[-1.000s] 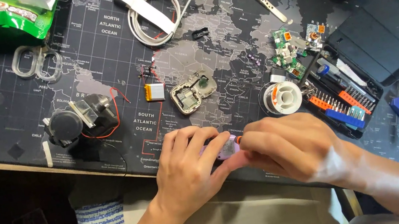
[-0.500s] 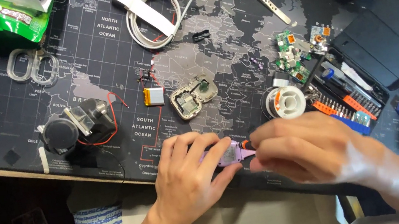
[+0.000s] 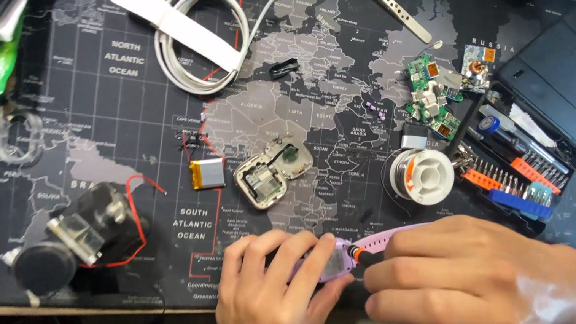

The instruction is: Repairing and assembling a smartwatch by attaching the strap and manipulating internal components with a screwdriver.

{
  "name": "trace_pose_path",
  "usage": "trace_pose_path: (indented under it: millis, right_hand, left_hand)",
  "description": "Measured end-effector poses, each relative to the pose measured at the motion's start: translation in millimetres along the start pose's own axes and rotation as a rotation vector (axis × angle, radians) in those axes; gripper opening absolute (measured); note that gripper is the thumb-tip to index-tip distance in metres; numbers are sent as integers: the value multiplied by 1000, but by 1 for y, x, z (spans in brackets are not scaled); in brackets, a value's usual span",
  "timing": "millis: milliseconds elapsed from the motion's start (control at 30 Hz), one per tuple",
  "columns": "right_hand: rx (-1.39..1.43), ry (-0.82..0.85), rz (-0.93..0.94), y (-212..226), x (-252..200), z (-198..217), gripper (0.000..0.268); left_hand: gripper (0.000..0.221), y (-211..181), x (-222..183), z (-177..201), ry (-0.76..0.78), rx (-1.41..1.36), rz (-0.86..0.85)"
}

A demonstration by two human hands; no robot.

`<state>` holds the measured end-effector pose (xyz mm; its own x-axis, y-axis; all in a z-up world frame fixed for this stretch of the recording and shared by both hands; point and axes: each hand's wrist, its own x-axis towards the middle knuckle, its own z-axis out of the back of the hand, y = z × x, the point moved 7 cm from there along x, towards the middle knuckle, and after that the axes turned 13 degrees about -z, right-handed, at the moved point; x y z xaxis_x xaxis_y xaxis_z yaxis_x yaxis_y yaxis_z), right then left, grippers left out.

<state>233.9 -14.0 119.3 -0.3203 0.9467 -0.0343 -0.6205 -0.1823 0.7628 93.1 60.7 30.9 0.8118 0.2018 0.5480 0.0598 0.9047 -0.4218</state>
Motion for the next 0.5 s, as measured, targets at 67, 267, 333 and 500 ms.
trace_pose_path:
  millis: [67,267,333,500]
  right_hand:
    - [-28,-26,-9,-2,5,1,28]
    - [-89,-64,13,-3,4,-9,19]
    - [-100,-64,14,-1,0,-12,20]
    - [-266,-168,-12,7,3,-8,25]
  left_hand:
    - [26,1,2,0,-2,4,-1]
    - [23,2,2,-3,-9,34,-9]
    - [22,2,1,-2,-10,37,-9]
    - [29,0,4,1,2,8,14]
